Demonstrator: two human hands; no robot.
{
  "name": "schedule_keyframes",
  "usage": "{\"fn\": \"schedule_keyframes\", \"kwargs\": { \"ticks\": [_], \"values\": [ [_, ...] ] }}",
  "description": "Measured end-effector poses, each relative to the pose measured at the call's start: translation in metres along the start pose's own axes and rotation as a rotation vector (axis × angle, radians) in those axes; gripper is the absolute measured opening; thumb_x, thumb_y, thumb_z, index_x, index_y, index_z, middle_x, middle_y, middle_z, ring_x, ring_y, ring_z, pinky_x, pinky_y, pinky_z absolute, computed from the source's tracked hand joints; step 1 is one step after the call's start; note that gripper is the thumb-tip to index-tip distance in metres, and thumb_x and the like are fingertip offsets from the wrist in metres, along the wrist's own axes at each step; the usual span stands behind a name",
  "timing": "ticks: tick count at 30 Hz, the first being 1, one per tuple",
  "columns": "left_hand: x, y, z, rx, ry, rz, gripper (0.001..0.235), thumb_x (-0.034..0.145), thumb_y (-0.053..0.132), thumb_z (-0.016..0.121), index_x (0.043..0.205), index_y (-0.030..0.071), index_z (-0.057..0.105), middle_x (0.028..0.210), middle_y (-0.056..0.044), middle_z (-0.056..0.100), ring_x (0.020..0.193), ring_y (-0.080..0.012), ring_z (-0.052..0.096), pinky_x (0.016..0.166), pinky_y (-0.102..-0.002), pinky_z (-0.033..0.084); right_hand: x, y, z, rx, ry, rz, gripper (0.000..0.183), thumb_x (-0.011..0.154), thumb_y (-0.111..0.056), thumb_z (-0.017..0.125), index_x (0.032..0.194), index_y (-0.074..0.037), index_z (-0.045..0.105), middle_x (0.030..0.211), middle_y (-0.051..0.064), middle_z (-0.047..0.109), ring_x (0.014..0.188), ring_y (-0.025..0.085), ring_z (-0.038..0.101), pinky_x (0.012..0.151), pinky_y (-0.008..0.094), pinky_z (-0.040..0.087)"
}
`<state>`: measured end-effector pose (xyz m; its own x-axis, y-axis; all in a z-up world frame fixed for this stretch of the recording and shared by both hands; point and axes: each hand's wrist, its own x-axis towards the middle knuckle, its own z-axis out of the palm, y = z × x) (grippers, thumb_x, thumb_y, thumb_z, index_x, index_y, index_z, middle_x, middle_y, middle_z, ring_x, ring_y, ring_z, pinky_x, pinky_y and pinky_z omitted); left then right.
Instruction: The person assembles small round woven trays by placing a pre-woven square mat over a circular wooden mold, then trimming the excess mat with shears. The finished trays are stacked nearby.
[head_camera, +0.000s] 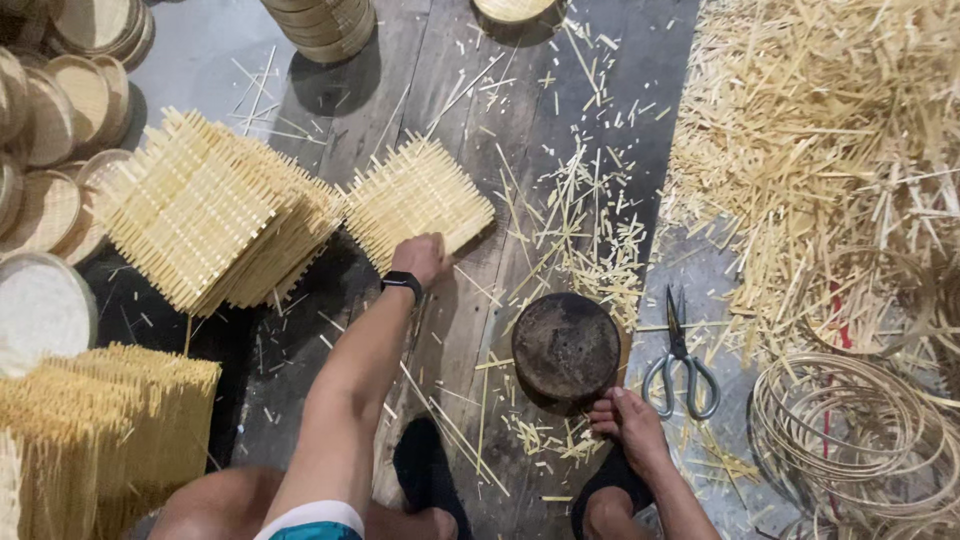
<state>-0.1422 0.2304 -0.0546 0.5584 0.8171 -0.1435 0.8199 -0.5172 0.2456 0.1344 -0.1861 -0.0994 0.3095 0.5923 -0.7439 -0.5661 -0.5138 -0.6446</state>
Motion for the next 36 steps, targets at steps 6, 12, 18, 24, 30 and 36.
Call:
{"fn": "schedule_keyframes", "kwargs": {
  "ticks": [6,12,18,24,30,36],
  "values": [
    [-0.040,0.063,-0.056,-0.214,0.716,0.233,0.020,0.092,0.013,0.062,0.109,0.004,0.068,0.097,-0.015,0.072,0.079,-0.0310,0.069,0.069,-0.042,0.057,-0.005,-0.004,-0.002,0.048,-0.003,-0.079,0.041,0.104,-0.033,0.053,0.116,0.005,0.063,0.093,0.018,0.068,0.075,0.026,0.067,0.066,0.037,0.058],
    [-0.153,0.158,-0.028,-0.169,0.248,0.813,0.032,0.098,0.002,0.053,0.127,-0.005,0.062,0.114,-0.020,0.070,0.086,-0.0274,0.070,0.070,-0.039,0.058,-0.015,-0.049,0.000,0.483,-0.166,-0.194,0.047,0.098,-0.043,0.045,0.113,-0.002,0.063,0.101,0.010,0.070,0.089,0.020,0.073,0.077,0.032,0.062],
    [-0.180,0.164,0.018,-0.446,-0.050,0.626,0.027,0.093,0.017,0.066,0.118,0.008,0.068,0.121,-0.012,0.074,0.108,-0.0244,0.074,0.092,-0.041,0.063,0.030,-0.041,0.006,-0.152,0.155,-0.305,0.020,0.085,-0.006,0.079,0.099,-0.005,0.065,0.078,-0.003,0.062,0.064,0.006,0.054,0.056,0.022,0.043],
    [-0.109,0.131,0.061,-0.911,-0.212,-0.513,0.043,0.077,0.014,0.091,0.109,-0.004,0.069,0.098,-0.012,0.076,0.084,-0.0181,0.072,0.077,-0.033,0.060,0.029,-0.033,-0.003,-0.092,0.085,-0.316,0.019,0.084,-0.003,0.077,0.089,-0.007,0.060,0.070,-0.004,0.058,0.057,0.005,0.051,0.051,0.022,0.040],
    [-0.101,0.109,0.107,-1.263,-0.307,-0.534,0.022,0.076,0.003,0.086,0.093,-0.003,0.075,0.085,-0.010,0.076,0.070,-0.0142,0.070,0.061,-0.029,0.059,0.029,-0.039,0.001,-0.154,0.127,-0.284,0.019,0.084,-0.003,0.078,0.091,-0.005,0.060,0.070,0.000,0.061,0.057,0.008,0.054,0.051,0.024,0.042],
    [-0.107,0.117,0.080,-1.142,-0.320,-0.464,0.030,0.077,0.011,0.085,0.102,-0.003,0.076,0.089,-0.008,0.077,0.072,-0.0131,0.069,0.064,-0.028,0.056,0.020,-0.043,-0.007,-0.142,0.159,-0.305,0.029,0.081,-0.009,0.078,0.107,-0.004,0.065,0.081,0.002,0.070,0.065,0.011,0.064,0.056,0.027,0.051]
  ]
}}
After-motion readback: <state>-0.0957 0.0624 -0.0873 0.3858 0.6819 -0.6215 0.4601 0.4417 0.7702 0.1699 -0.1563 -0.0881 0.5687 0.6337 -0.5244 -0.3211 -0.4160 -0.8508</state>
